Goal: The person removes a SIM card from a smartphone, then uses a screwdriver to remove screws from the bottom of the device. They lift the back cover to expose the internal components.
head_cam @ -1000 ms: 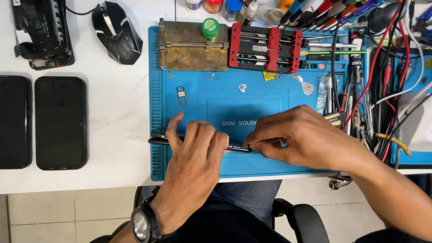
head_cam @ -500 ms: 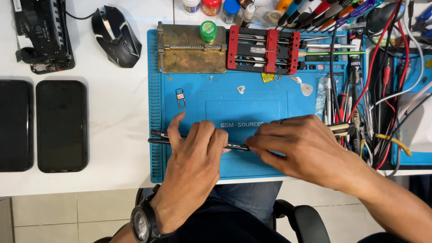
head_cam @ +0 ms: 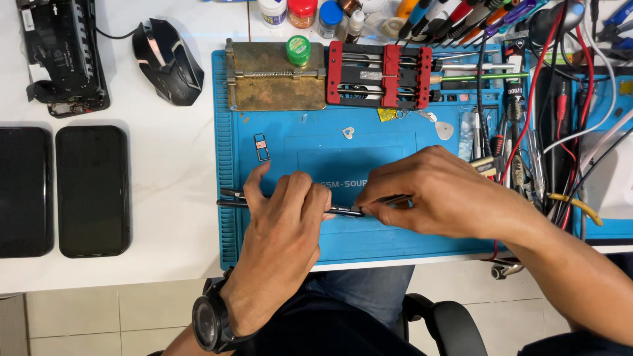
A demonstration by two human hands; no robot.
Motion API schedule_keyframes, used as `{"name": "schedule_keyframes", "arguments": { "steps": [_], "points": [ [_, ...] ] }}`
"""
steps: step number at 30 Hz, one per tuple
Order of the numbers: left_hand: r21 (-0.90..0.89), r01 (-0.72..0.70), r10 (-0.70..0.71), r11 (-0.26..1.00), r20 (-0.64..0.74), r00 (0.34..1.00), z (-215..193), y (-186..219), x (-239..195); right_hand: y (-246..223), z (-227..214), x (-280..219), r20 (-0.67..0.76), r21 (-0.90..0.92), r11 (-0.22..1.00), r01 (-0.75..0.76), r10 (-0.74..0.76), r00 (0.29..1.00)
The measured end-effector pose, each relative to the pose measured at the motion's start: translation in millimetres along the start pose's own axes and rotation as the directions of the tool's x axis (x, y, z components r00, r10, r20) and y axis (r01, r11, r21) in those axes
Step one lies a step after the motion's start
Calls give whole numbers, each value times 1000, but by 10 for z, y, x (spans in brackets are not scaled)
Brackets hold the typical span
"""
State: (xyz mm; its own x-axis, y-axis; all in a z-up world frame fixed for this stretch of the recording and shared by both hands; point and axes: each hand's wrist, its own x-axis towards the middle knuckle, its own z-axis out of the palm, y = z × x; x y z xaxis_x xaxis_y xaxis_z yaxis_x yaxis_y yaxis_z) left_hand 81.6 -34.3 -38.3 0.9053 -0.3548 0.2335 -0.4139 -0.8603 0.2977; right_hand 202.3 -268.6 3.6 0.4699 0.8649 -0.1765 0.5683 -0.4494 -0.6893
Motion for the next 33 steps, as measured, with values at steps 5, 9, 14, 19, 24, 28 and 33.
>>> {"name": "schedule_keyframes", "arguments": {
  "steps": [5,9,14,19,24,28,33],
  "points": [
    [-21,10,-11,1000,-30,999,-12,-15,88,-91,185,-168,-163,-349,932,95,-160,974],
    [-30,14,-15,999,-24,1000,-7,-19,113,-172,286,-225,-234,-596,798,83,-272,933],
    [10,-7,7,1000,-33,999,-11,-11,110,-95,292,-250,-216,-559,823,100,-261,941],
    [-4,-46,45,999,-47,998,10,-30,66,17,57,-75,-50,31,999,-35,36,998],
    [-15,-60,60,998,-32,998,19,-49,62,16,57,-60,-36,146,981,-125,131,991],
    [-13,-56,55,998,-22,998,-15,-37,71,-86,70,-124,-134,83,990,-111,122,984],
    [-52,-59,57,997,-52,997,-32,-25,74,-191,113,-190,-389,-50,999,19,-37,920]
  ]
}}
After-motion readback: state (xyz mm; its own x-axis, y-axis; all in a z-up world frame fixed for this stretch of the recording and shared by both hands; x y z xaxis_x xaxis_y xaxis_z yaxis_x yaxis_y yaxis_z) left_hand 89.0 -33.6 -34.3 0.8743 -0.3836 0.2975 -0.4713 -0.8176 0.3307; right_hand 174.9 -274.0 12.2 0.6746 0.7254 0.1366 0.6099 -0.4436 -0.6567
